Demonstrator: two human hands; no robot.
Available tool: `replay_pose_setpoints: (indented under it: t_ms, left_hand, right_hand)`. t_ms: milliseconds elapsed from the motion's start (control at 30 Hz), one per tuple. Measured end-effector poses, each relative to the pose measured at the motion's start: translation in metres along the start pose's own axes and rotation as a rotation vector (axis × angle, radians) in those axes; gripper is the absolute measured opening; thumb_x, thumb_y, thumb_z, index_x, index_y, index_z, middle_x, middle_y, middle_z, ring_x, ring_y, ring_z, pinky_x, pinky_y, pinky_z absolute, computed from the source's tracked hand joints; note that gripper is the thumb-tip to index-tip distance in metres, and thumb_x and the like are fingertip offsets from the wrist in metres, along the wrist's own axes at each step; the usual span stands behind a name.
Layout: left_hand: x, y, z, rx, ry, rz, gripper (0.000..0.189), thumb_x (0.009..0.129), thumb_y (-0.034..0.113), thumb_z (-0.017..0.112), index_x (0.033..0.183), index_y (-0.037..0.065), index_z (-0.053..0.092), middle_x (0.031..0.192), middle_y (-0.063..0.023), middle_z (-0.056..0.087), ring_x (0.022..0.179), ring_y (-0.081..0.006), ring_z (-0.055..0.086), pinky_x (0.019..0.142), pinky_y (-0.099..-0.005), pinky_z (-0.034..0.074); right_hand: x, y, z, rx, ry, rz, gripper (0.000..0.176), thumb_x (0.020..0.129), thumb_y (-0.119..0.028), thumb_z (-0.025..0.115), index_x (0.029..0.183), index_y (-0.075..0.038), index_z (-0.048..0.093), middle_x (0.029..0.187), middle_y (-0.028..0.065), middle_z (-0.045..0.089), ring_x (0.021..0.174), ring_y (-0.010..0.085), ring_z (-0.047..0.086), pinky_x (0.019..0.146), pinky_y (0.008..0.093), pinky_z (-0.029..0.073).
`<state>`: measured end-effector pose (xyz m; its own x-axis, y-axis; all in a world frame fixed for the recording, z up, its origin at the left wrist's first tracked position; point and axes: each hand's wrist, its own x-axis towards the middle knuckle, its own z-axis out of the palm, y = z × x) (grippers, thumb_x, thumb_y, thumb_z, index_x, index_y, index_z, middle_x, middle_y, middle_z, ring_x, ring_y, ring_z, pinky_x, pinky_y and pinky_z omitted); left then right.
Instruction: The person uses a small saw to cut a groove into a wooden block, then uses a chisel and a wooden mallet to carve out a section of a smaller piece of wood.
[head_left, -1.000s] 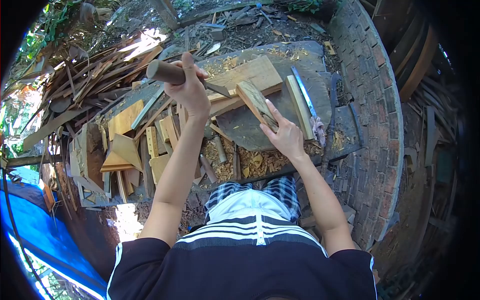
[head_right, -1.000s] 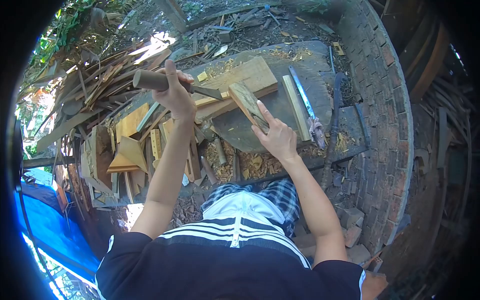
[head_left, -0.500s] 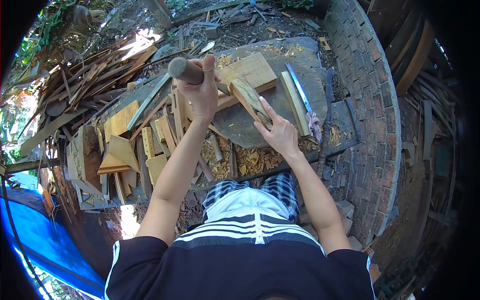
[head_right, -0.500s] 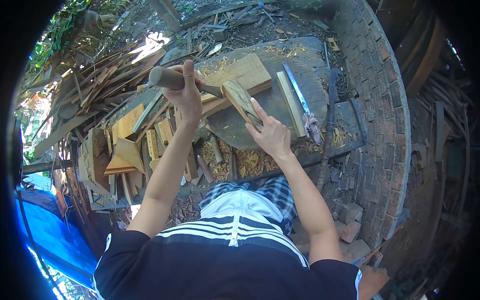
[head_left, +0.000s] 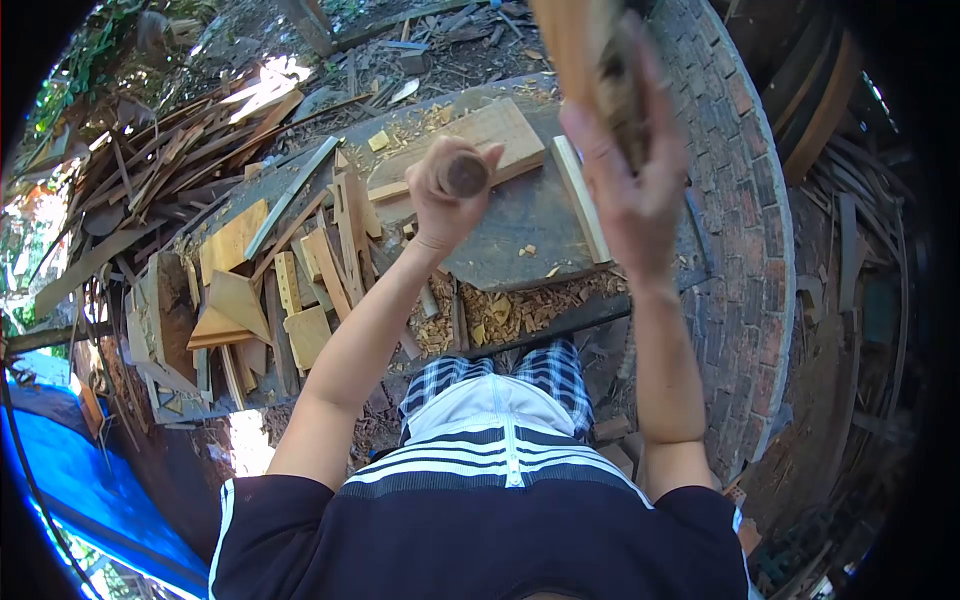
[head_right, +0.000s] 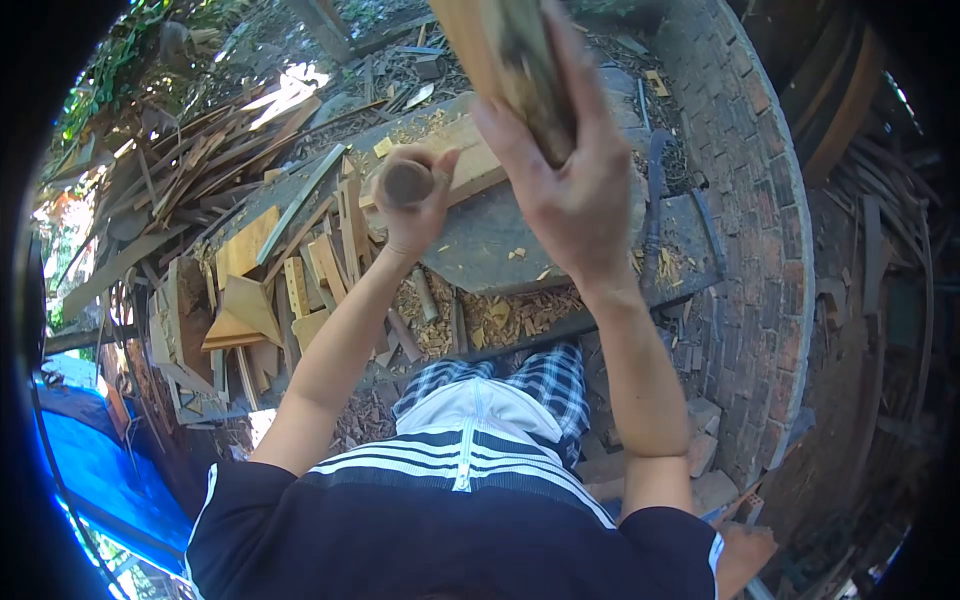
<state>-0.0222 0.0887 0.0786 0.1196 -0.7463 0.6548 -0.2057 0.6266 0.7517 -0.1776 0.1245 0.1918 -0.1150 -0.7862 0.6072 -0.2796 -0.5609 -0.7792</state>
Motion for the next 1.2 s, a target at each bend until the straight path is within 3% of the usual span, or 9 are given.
replay_pose_setpoints:
  t_ms: [100,200,300,367,433,467,600,667,1200]
  left_hand:
    - [0.007,-0.012,0.001,-0.125,0.097,-0.071,0.022,0.081,0.015,0.08,0.076,0.008,0.06,0.064,0.0031,0.06,0.055,-0.0042,0.053,0.05,-0.0232,0.041]
    - [0.011,-0.02,0.002,-0.409,0.115,-0.271,0.018,0.077,0.01,0.08,0.083,0.007,0.064,0.076,0.0021,0.065,0.067,-0.0053,0.059,0.057,-0.0224,0.046]
    - [0.011,-0.029,0.003,-0.728,0.179,-0.432,0.028,0.071,0.005,0.082,0.092,0.005,0.063,0.085,0.0006,0.068,0.076,-0.0071,0.062,0.067,-0.0231,0.051]
    - [0.002,-0.059,-0.003,-0.254,-0.006,-0.096,0.036,0.069,0.005,0.083,0.098,0.004,0.062,0.089,-0.0001,0.069,0.079,-0.0069,0.063,0.07,-0.0236,0.052]
    - [-0.004,-0.043,-0.002,-0.285,-0.02,-0.208,0.038,0.068,0.006,0.084,0.098,0.003,0.061,0.092,-0.0017,0.069,0.083,-0.0079,0.064,0.072,-0.0238,0.052]
    - [-0.003,-0.041,-0.004,-0.384,0.01,-0.2,0.036,0.07,0.005,0.082,0.098,0.002,0.061,0.092,-0.0025,0.069,0.083,-0.0084,0.064,0.073,-0.0239,0.051]
    - [0.01,-0.026,-0.005,-0.308,0.071,-0.169,0.027,0.075,0.004,0.077,0.096,0.0,0.061,0.089,-0.0039,0.068,0.084,-0.0105,0.064,0.073,-0.0242,0.05]
    - [0.002,-0.042,-0.008,-0.51,0.114,-0.41,0.024,0.076,0.004,0.075,0.094,-0.001,0.061,0.087,-0.0027,0.067,0.086,-0.0103,0.064,0.073,-0.0249,0.05]
    - [0.017,-0.016,-0.012,-0.543,0.029,-0.327,0.02,0.082,0.007,0.072,0.1,0.0,0.064,0.093,-0.0027,0.069,0.087,-0.0108,0.063,0.076,-0.026,0.052]
  right_hand:
    - [0.018,-0.032,0.003,0.042,0.025,-0.344,0.059,0.086,-0.026,0.068,0.141,-0.016,0.049,0.11,0.0144,0.066,0.081,0.0221,0.069,0.068,0.0316,0.06]
    - [-0.002,-0.034,0.001,-0.673,-0.469,-0.284,0.065,0.081,-0.029,0.074,0.14,-0.021,0.05,0.077,0.0076,0.07,0.059,0.019,0.067,0.061,0.0289,0.06]
    - [0.003,-0.032,0.007,-0.537,-0.38,-0.323,0.066,0.081,-0.031,0.074,0.141,-0.022,0.049,0.083,0.0088,0.072,0.061,0.0187,0.068,0.057,0.0298,0.06]
    - [0.012,-0.034,0.012,-0.447,-0.272,-0.37,0.066,0.082,-0.035,0.073,0.142,-0.024,0.048,0.085,0.0087,0.072,0.062,0.0186,0.069,0.054,0.0303,0.06]
    - [0.016,-0.036,0.014,-0.336,-0.157,-0.446,0.065,0.083,-0.036,0.072,0.143,-0.026,0.047,0.083,0.0088,0.072,0.06,0.0184,0.068,0.055,0.0307,0.059]
    - [0.011,-0.026,0.015,-0.542,-0.233,-0.467,0.068,0.081,-0.04,0.072,0.143,-0.028,0.046,0.06,0.0054,0.057,0.043,0.0185,0.056,0.041,0.0332,0.048]
    - [0.02,-0.025,0.009,-0.785,-0.375,-0.417,0.064,0.084,-0.048,0.068,0.141,-0.025,0.05,0.06,0.0049,0.061,0.043,0.0156,0.058,0.042,0.0309,0.05]
    - [0.02,-0.032,0.015,-0.479,-0.09,-0.491,0.063,0.085,-0.05,0.066,0.141,-0.026,0.05,0.063,0.007,0.064,0.046,0.0155,0.061,0.044,0.0312,0.052]
    - [0.0,-0.025,0.013,-0.634,-0.3,-0.399,0.066,0.084,-0.049,0.067,0.143,-0.032,0.045,0.06,0.0061,0.059,0.045,0.0136,0.058,0.038,0.0284,0.046]
